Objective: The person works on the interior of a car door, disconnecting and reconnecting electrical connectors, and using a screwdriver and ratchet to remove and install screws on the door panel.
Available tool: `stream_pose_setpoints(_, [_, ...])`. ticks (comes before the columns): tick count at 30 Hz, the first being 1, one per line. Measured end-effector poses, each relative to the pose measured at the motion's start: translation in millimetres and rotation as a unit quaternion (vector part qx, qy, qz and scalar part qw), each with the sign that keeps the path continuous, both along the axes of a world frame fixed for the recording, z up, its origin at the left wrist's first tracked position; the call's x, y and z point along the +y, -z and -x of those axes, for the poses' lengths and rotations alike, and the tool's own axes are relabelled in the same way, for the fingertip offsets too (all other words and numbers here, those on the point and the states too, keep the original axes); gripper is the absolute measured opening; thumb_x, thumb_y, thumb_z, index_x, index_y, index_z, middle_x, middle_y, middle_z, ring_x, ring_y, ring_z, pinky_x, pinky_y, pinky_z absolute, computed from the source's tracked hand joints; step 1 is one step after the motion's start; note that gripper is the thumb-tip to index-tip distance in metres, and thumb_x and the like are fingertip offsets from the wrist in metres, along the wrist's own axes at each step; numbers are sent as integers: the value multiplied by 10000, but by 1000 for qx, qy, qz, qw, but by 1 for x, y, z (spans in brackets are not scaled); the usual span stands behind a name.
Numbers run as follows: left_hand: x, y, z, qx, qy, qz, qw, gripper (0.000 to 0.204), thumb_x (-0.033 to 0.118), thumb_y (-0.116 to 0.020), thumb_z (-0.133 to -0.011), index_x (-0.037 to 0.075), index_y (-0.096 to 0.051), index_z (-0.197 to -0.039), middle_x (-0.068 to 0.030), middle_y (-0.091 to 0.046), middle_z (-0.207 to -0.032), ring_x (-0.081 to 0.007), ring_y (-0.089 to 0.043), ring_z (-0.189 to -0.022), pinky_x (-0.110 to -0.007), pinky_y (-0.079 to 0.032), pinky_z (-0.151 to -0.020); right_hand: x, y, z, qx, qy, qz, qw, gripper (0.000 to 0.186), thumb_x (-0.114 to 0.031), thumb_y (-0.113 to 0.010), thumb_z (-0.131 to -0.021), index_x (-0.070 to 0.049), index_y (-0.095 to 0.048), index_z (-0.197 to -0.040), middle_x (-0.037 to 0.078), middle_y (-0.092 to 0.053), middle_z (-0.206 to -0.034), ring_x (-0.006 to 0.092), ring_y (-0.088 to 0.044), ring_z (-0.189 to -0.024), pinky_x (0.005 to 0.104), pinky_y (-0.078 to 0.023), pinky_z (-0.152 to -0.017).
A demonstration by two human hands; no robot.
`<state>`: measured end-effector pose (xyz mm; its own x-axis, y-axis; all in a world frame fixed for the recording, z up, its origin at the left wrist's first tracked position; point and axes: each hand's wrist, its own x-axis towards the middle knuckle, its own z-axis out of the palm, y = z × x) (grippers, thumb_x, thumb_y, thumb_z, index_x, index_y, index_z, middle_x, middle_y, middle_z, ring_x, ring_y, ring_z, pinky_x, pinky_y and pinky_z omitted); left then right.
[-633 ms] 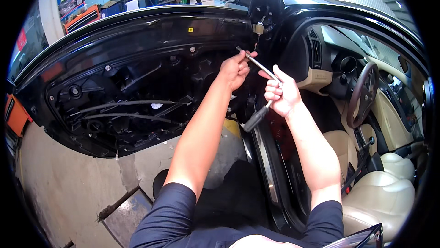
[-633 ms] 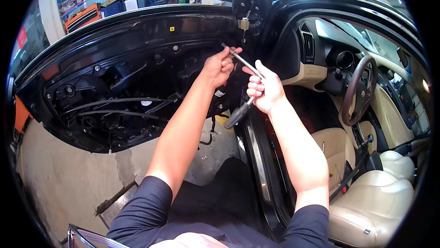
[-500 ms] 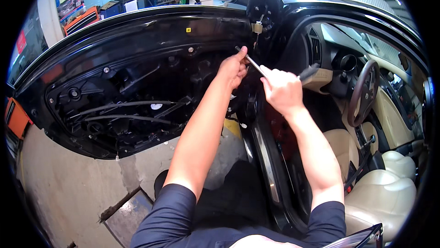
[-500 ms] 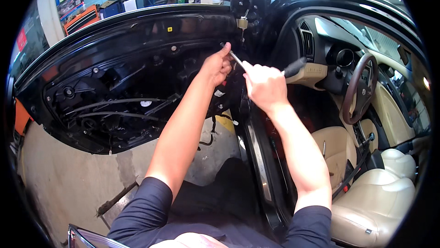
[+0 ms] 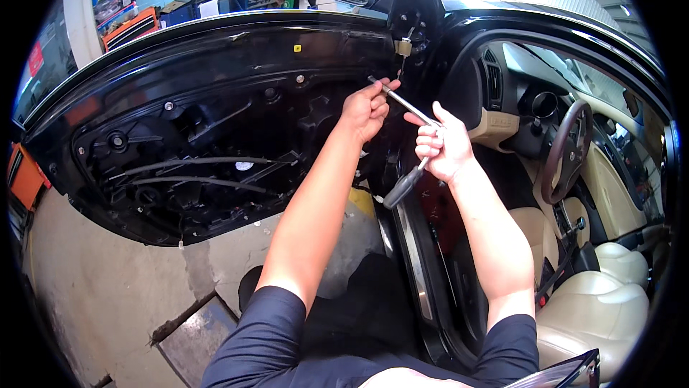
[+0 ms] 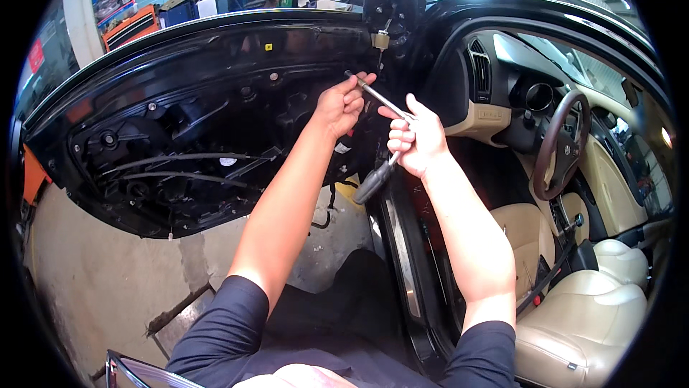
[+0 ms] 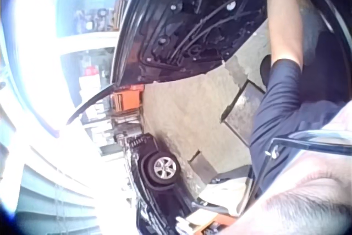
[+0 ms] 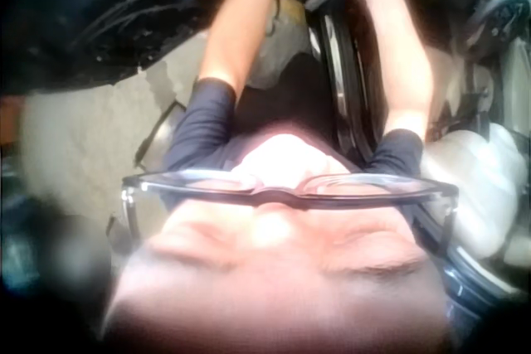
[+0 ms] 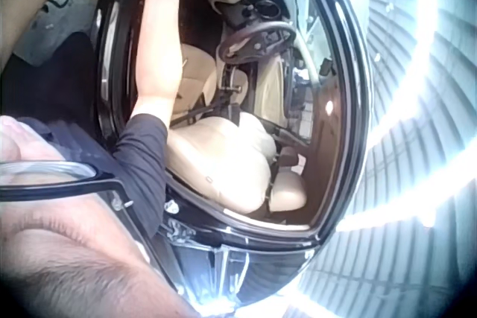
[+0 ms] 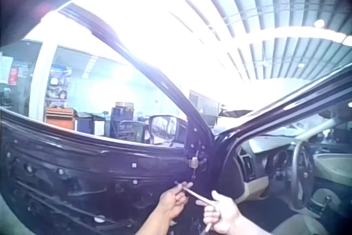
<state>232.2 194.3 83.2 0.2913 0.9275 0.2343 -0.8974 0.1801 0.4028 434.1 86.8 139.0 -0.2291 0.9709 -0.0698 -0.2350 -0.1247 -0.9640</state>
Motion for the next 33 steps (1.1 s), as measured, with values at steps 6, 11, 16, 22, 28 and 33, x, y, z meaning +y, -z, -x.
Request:
stream_pose_setpoints(6, [10, -2, -3, -27, -64, 101, 992, 212, 207, -512, -1187, 28, -592, -1108, -215, -756, -1224, -64, -358, -545, -226, -297, -455, -20, 3, 16, -498, 216, -537, 646, 262, -132, -784, -942, -65, -819, -1194, 147, -820, -1096, 323, -804, -968, 378, -628, -873])
stream_pose_setpoints(11, [20, -9, -10, -49, -77, 143, 985, 202, 227, -543, -1174, 51, -600, -1094, -176, -776, -1093, -63, -394, -536, -238, -289, -433, -43, 4, 10, -505, 213, -555, 626, 236, -111, -772, -919, -69, -819, -1146, 116, -820, -1062, 314, -791, -963, 400, -629, -863])
stream_pose_setpoints(16, [3, 4, -8, 33, -101, 129, 986, 108, 133, -567, -1039, 32, -597, -1060, -140, -706, -919, -92, -416, -532, -257, -306, -441, -90, 1, 21, -360, 236, -475, 767, 248, -19, -765, -959, 21, -784, -1203, 135, -811, -966, 172, -765, -812, 299, -595, -741])
stream_pose_setpoints(22, [-64, 32, 35, 124, -39, 114, 985, 259, 113, -521, -912, -28, -626, -1102, -110, -620, -911, -141, -463, -645, -296, -374, -517, -85, -1, 67, -204, 131, -394, 886, 249, -19, -750, -1013, 70, -751, -1246, 84, -793, -949, 59, -680, -812, 239, -542, -723])
stream_pose_setpoints(28, [-111, 10, 111, 212, -165, 53, 962, 311, 279, -542, -1134, 9, -668, -1223, 8, -545, -795, -76, -398, -592, -247, -280, -488, -73, 6, 111, -192, 114, -404, 887, 254, -41, -757, -999, 62, -764, -1230, 78, -791, -883, 66, -682, -761, 247, -531, -688])
stream_pose_setpoints(33, [-109, -7, 130, 178, -193, 46, 964, 299, 291, -560, -1153, 26, -683, -1214, 15, -544, -806, -73, -409, -598, -243, -288, -491, -77, 2, 127, -249, 129, -395, 875, 244, -42, -762, -982, 34, -777, -1213, 115, -800, -881, 106, -726, -750, 261, -559, -703])
